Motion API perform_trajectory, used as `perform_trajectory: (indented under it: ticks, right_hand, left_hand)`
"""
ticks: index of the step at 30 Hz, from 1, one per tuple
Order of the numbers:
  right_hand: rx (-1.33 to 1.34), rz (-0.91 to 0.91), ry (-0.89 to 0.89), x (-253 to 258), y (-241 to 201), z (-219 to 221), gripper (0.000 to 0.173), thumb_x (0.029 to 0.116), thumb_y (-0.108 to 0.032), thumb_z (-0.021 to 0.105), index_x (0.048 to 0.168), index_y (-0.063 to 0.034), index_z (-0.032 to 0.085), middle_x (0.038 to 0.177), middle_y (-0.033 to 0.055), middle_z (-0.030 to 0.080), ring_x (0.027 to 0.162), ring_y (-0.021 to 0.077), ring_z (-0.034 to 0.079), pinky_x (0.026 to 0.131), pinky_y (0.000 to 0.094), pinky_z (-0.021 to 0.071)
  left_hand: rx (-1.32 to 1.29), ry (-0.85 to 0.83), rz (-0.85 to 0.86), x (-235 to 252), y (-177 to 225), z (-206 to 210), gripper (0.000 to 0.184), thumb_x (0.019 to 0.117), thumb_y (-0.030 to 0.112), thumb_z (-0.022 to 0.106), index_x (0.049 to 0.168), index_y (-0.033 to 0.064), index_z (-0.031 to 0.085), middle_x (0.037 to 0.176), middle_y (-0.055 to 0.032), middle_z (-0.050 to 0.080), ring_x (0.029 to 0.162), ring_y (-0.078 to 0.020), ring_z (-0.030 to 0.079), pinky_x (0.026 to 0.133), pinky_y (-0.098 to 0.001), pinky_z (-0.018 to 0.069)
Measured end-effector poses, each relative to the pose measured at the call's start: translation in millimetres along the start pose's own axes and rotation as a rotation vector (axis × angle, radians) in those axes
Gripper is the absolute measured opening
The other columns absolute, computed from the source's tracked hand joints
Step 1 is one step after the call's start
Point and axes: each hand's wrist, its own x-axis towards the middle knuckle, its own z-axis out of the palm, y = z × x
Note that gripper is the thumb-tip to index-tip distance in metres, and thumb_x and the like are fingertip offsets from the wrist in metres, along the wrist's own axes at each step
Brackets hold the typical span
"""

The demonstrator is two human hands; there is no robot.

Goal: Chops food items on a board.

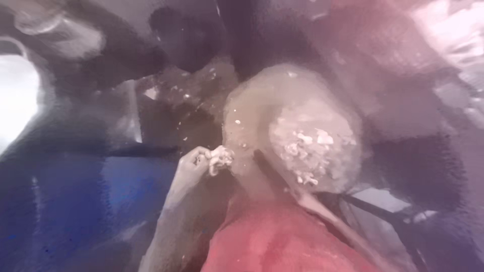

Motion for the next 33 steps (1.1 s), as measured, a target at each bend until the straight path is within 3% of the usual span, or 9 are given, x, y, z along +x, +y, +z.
perform_trajectory:
  ticks: [4, 8, 11, 18, 20, 25, 26, 28, 33]
  right_hand:
    - [-0.033, -0.003, 0.186, 1, -59, -1, 0.057, 0.1069, -0.052, 0.040, 0.131, -0.0033, 0.060, 0.107, 0.0184, 0.068, 0.099, 0.0310, 0.067, 0.091, 0.0554, 0.0533]
    - [0.161, -0.520, 0.313, -21, -155, -11, 0.067, 0.1085, -0.052, 0.027, 0.139, 0.0018, 0.052, 0.095, 0.0051, 0.064, 0.080, 0.0090, 0.061, 0.076, 0.0306, 0.0561]
    - [0.089, -0.833, 0.376, -28, -186, -2, 0.081, 0.1030, -0.067, 0.026, 0.127, 0.0005, 0.064, 0.112, 0.0077, 0.071, 0.104, 0.0066, 0.066, 0.096, 0.0310, 0.0551]
    - [-0.474, -0.127, -0.017, 38, -92, 42, 0.056, 0.1082, -0.048, 0.038, 0.138, -0.0045, 0.058, 0.124, 0.0220, 0.067, 0.116, 0.0362, 0.066, 0.102, 0.0577, 0.0495]
    - [-0.398, -0.102, -0.037, 36, -87, 36, 0.058, 0.1086, -0.051, 0.035, 0.139, -0.0080, 0.060, 0.124, 0.0189, 0.068, 0.116, 0.0329, 0.066, 0.103, 0.0564, 0.0486]
    - [0.113, 0.030, 0.166, 58, -80, 14, 0.060, 0.1094, -0.053, 0.025, 0.121, -0.0054, 0.060, 0.086, 0.0086, 0.060, 0.070, 0.0187, 0.060, 0.064, 0.0396, 0.0544]
    - [0.116, 0.050, 0.236, 58, -89, 7, 0.060, 0.1097, -0.051, 0.028, 0.130, -0.0040, 0.059, 0.098, 0.0138, 0.065, 0.082, 0.0238, 0.064, 0.074, 0.0452, 0.0562]
    - [0.105, -0.029, 0.338, 53, -110, -4, 0.055, 0.1111, -0.045, 0.028, 0.134, -0.0024, 0.055, 0.092, 0.0115, 0.062, 0.075, 0.0215, 0.062, 0.069, 0.0421, 0.0563]
    - [0.180, -0.472, 0.424, -9, -187, -26, 0.055, 0.1083, -0.046, 0.031, 0.120, 0.0004, 0.057, 0.075, -0.0022, 0.057, 0.062, 0.0056, 0.054, 0.059, 0.0274, 0.0515]
  left_hand:
    - [-0.021, -0.111, -0.172, -16, -64, 14, 0.015, 0.0963, 0.009, 0.056, 0.104, 0.0064, 0.067, 0.083, 0.0040, 0.064, 0.069, -0.0004, 0.057, 0.065, -0.0199, 0.0493]
    - [0.047, -0.241, -0.153, -27, -123, 70, 0.022, 0.0998, 0.021, 0.060, 0.109, 0.0046, 0.070, 0.085, -0.0025, 0.066, 0.073, -0.0076, 0.060, 0.072, -0.0280, 0.0525]
    - [0.121, -0.255, 0.016, -36, -119, 84, 0.021, 0.0985, 0.022, 0.063, 0.107, 0.0056, 0.073, 0.098, -0.0088, 0.072, 0.088, -0.0158, 0.069, 0.085, -0.0368, 0.0571]
    - [0.177, -0.164, 0.098, -63, -109, 60, 0.023, 0.0992, 0.024, 0.060, 0.101, 0.0075, 0.075, 0.097, -0.0065, 0.074, 0.086, -0.0132, 0.069, 0.081, -0.0329, 0.0580]
    - [0.060, -0.081, 0.049, -77, -98, 37, 0.020, 0.0969, 0.022, 0.062, 0.097, 0.0064, 0.074, 0.091, -0.0029, 0.072, 0.080, -0.0058, 0.066, 0.074, -0.0237, 0.0563]
    - [-0.579, -0.105, -0.095, -75, -72, 10, 0.010, 0.0975, 0.021, 0.063, 0.097, 0.0111, 0.064, 0.086, 0.0038, 0.067, 0.075, -0.0045, 0.063, 0.070, -0.0224, 0.0547]
    - [-0.821, -0.074, -0.129, -72, -73, 20, 0.011, 0.0971, 0.023, 0.066, 0.097, 0.0133, 0.062, 0.086, 0.0014, 0.067, 0.074, -0.0083, 0.064, 0.069, -0.0258, 0.0559]
    - [-1.047, -0.001, -0.243, -62, -83, 44, 0.006, 0.0994, 0.019, 0.058, 0.101, 0.0142, 0.055, 0.086, -0.0012, 0.065, 0.073, -0.0119, 0.064, 0.069, -0.0295, 0.0577]
    - [-0.614, -0.082, -0.603, -66, -182, 124, 0.020, 0.1054, 0.015, 0.053, 0.118, 0.0005, 0.059, 0.096, -0.0065, 0.066, 0.078, -0.0135, 0.062, 0.071, -0.0311, 0.0548]
